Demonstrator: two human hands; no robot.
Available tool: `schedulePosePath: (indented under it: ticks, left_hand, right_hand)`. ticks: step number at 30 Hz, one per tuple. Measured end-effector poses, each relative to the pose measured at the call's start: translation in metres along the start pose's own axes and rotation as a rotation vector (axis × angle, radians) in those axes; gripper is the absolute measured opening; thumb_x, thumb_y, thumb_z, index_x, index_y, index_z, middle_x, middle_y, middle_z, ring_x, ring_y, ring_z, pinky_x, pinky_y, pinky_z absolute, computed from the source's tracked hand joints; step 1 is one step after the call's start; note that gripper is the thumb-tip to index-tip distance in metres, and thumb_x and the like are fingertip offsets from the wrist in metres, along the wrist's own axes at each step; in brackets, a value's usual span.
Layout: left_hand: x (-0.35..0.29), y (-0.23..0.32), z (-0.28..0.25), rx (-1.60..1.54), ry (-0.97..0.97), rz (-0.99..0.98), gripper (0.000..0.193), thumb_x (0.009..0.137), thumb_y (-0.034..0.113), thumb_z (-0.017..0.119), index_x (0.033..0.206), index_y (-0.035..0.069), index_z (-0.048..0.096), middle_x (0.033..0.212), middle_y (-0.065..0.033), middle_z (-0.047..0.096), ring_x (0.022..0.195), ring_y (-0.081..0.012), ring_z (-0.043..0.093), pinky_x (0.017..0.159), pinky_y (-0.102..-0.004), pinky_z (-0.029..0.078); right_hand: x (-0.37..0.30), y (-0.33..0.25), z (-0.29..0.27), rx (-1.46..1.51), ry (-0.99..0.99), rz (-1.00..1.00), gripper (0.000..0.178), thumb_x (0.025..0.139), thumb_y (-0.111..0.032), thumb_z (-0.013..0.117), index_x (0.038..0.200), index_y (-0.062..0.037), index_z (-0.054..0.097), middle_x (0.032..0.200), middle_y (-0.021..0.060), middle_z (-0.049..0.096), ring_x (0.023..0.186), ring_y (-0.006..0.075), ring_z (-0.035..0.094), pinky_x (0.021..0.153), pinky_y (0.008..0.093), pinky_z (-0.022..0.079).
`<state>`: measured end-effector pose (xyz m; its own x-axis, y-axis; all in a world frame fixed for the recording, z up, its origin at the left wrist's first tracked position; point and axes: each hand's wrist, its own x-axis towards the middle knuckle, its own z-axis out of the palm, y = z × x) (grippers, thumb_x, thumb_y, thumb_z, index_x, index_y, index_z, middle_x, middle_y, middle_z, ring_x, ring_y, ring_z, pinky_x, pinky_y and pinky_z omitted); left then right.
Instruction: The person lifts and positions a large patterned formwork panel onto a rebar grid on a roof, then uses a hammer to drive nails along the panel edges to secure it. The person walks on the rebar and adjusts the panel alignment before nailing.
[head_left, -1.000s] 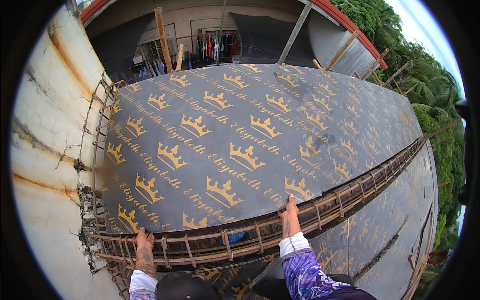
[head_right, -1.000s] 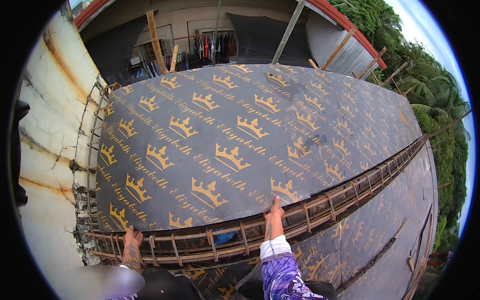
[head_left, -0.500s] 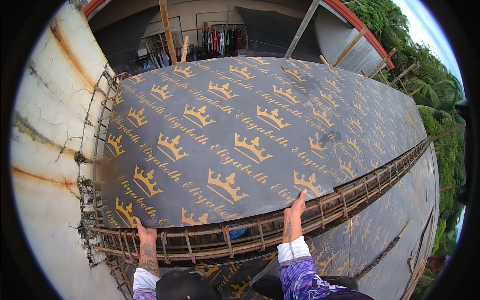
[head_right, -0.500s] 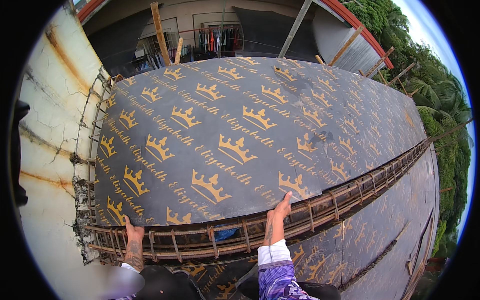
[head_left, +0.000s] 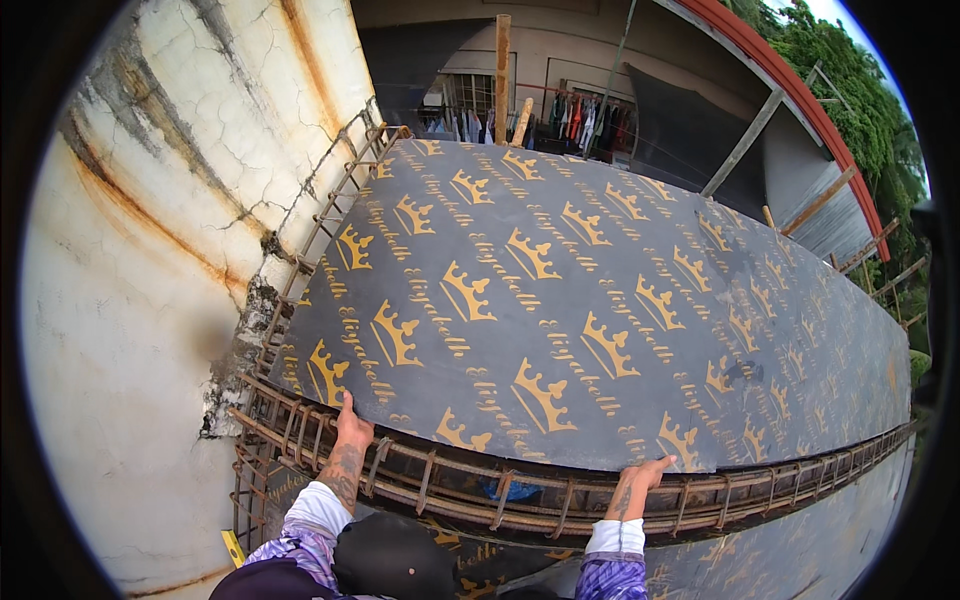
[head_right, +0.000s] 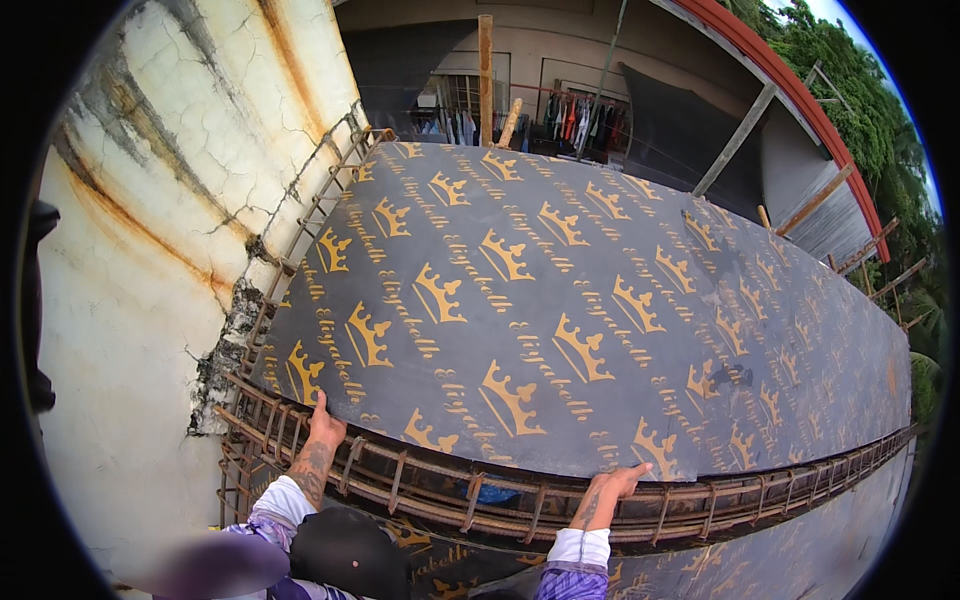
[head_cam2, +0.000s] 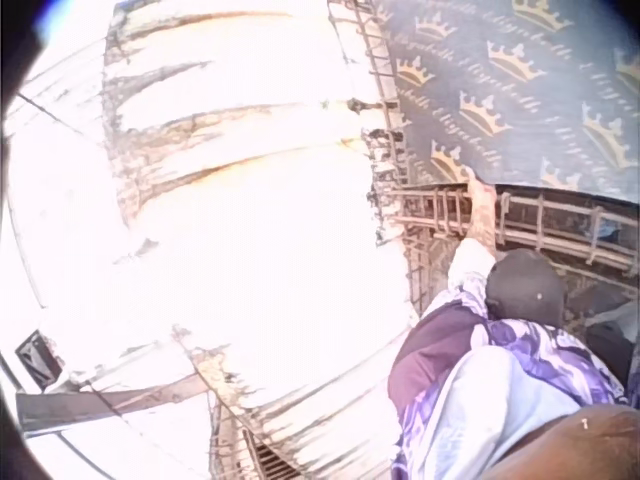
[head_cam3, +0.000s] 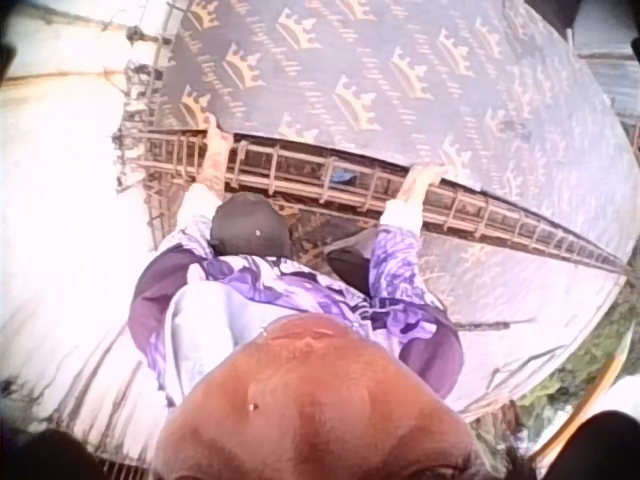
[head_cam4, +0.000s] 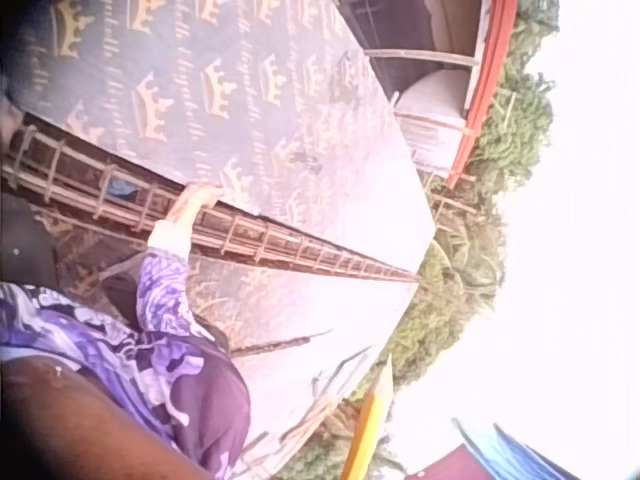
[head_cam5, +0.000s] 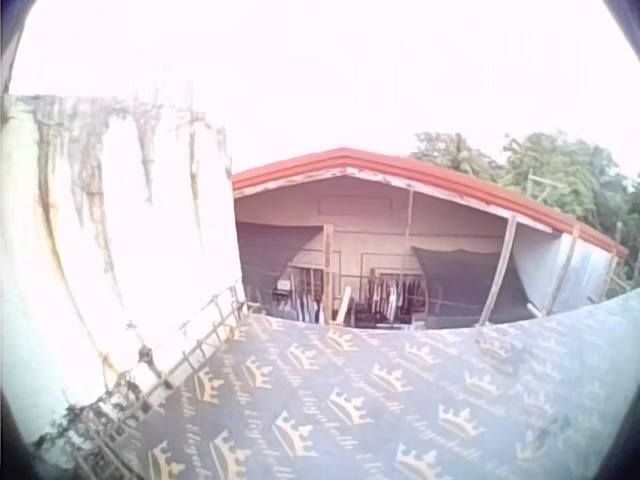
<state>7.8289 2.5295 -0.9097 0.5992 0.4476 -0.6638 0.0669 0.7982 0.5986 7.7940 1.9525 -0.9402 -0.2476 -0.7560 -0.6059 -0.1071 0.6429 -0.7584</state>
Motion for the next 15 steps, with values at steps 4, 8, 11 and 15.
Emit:
schedulePosePath:
  ticks: [4, 8, 11, 15]
  left_hand:
    - [0.006, -0.004, 0.004, 0.021, -0.053, -0.022, 0.048, 0.096, 0.041, 0.061, 0.131, 0.010, 0.051, 0.129, -0.0046, 0.058, 0.112, -0.0237, 0.059, 0.098, -0.0428, 0.048]
    - [0.016, -0.002, -0.007, -0.022, 0.037, -0.097, 0.049, 0.099, 0.041, 0.055, 0.136, 0.009, 0.049, 0.138, -0.0063, 0.053, 0.121, -0.0258, 0.054, 0.106, -0.0442, 0.046]
    - [0.023, -0.002, -0.009, -0.024, 0.044, -0.126, 0.050, 0.098, 0.040, 0.059, 0.136, 0.009, 0.048, 0.138, -0.0061, 0.053, 0.120, -0.0253, 0.054, 0.105, -0.0429, 0.045]
    - [0.005, -0.019, 0.008, 0.054, 0.010, -0.101, 0.051, 0.097, 0.040, 0.061, 0.137, 0.010, 0.048, 0.137, -0.0061, 0.053, 0.121, -0.0234, 0.053, 0.102, -0.0409, 0.046]
  right_hand:
    - [-0.014, -0.021, 0.002, -0.058, 0.013, 0.163, 0.087, 0.080, -0.073, 0.062, 0.096, 0.0130, 0.063, 0.108, 0.0255, 0.065, 0.095, 0.0339, 0.065, 0.079, 0.0463, 0.053]
    - [-0.034, -0.015, 0.004, 0.093, -0.045, -0.058, 0.086, 0.082, -0.070, 0.062, 0.102, 0.0137, 0.061, 0.116, 0.0281, 0.061, 0.101, 0.0356, 0.063, 0.080, 0.0458, 0.053]
    - [-0.028, -0.023, 0.006, 0.006, -0.032, 0.003, 0.086, 0.084, -0.069, 0.060, 0.107, 0.0141, 0.058, 0.121, 0.0273, 0.059, 0.107, 0.0355, 0.061, 0.086, 0.0483, 0.051]
    - [0.018, -0.016, 0.002, -0.010, -0.010, 0.074, 0.090, 0.083, -0.071, 0.059, 0.115, 0.0130, 0.056, 0.125, 0.0273, 0.057, 0.109, 0.0364, 0.060, 0.089, 0.0480, 0.050]
